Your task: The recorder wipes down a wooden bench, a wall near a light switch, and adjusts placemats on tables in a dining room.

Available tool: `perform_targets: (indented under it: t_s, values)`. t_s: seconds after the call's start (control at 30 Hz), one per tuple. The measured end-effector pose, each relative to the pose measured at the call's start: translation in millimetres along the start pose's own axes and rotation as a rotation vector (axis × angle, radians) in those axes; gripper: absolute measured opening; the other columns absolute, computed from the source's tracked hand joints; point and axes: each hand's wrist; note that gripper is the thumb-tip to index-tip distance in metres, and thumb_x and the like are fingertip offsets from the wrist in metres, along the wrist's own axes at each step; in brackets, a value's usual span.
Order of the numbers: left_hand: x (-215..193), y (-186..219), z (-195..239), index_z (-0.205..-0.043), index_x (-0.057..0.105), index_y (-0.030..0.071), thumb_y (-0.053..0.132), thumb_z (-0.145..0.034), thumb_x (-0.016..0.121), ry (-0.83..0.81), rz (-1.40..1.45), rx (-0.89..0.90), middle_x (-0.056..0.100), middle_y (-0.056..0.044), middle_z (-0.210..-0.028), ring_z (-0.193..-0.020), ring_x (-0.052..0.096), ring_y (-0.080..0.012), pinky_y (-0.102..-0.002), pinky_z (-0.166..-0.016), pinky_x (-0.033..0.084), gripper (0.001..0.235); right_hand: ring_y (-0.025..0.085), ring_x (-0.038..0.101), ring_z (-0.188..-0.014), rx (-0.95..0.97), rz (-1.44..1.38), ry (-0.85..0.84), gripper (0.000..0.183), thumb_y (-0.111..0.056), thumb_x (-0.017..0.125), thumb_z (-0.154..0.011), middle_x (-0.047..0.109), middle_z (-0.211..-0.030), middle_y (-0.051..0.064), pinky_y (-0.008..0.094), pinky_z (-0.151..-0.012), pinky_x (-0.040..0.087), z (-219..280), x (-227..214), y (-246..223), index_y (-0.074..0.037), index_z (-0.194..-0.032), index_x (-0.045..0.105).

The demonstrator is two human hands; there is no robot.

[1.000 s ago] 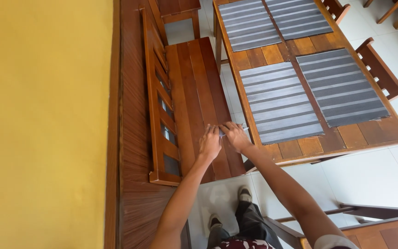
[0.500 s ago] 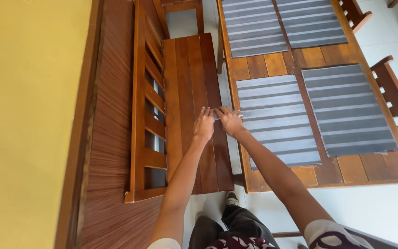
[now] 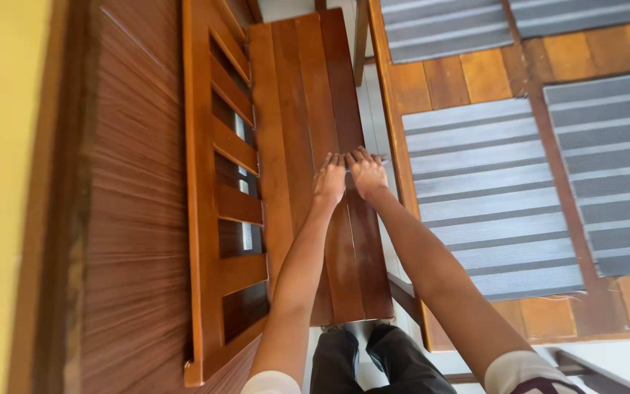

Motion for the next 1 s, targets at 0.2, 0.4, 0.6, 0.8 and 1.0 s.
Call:
perform_targets:
  t_s: [0.2,0.4,0.6,0.8,1.0]
  values:
    - [67,-37,-45,-0.138,0.057,-0.002,-0.002,-0.085,0.062,0.056,-0.107,0.076,0.056,-0.015,-0.147,-0.143,0.047,-0.0312,-0.041,-0.118,0.039,0.053,0.025,0.043,-0.144,0.063,0.072,-0.001,0.048,-0.012,0.062,-0.09,0.057,-0.145,0.007,0.051,-0.11,0.041,-39,66,11,-0.011,-0.138,0.058]
    - [136,-60,-76,-0.14,0.057,-0.002,0.0,-0.091,0.06,0.075,-0.079,0.069,0.056,-0.016,-0.149,-0.143,0.047,-0.0316,-0.043,-0.115,0.039,0.049,0.028,0.038,-0.146,0.082,0.187,-0.071,0.058,-0.011,0.064,-0.082,0.05,-0.152,0.007,0.051,-0.112,0.036,-62,119,29,-0.013,-0.14,0.055]
    - [188,-78,-102,-0.14,0.056,-0.002,0.002,-0.088,0.061,0.129,-0.135,0.131,0.057,-0.015,-0.148,-0.144,0.047,-0.0275,-0.04,-0.123,0.035,0.053,0.028,0.038,-0.149,0.103,0.122,0.015,0.046,-0.01,0.058,-0.094,0.05,-0.155,0.006,0.054,-0.115,0.035,-79,189,57,-0.012,-0.14,0.057]
    - [246,-92,-119,-0.144,0.052,-0.001,0.004,-0.094,0.057,0.071,-0.14,0.082,0.051,-0.015,-0.153,-0.146,0.042,-0.0304,-0.041,-0.122,0.033,0.051,0.033,0.039,-0.148,0.128,-0.111,0.023,0.05,-0.001,0.054,-0.092,0.049,-0.156,0.009,0.048,-0.11,0.045,-87,239,76,-0.012,-0.141,0.056]
    - [282,-92,-122,-0.147,0.047,-0.001,0.007,-0.094,0.056,-0.074,-0.208,0.077,0.046,-0.016,-0.156,-0.147,0.039,-0.0316,-0.042,-0.123,0.03,0.054,0.032,0.04,-0.147,0.145,-0.107,-0.073,0.05,-0.002,0.05,-0.094,0.048,-0.157,0.005,0.047,-0.111,0.046,-85,264,87,-0.017,-0.142,0.057]
Point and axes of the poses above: each hand's wrist, its own z-axis away from the middle knuckle, its own x-axis out of the palm, y = z × x
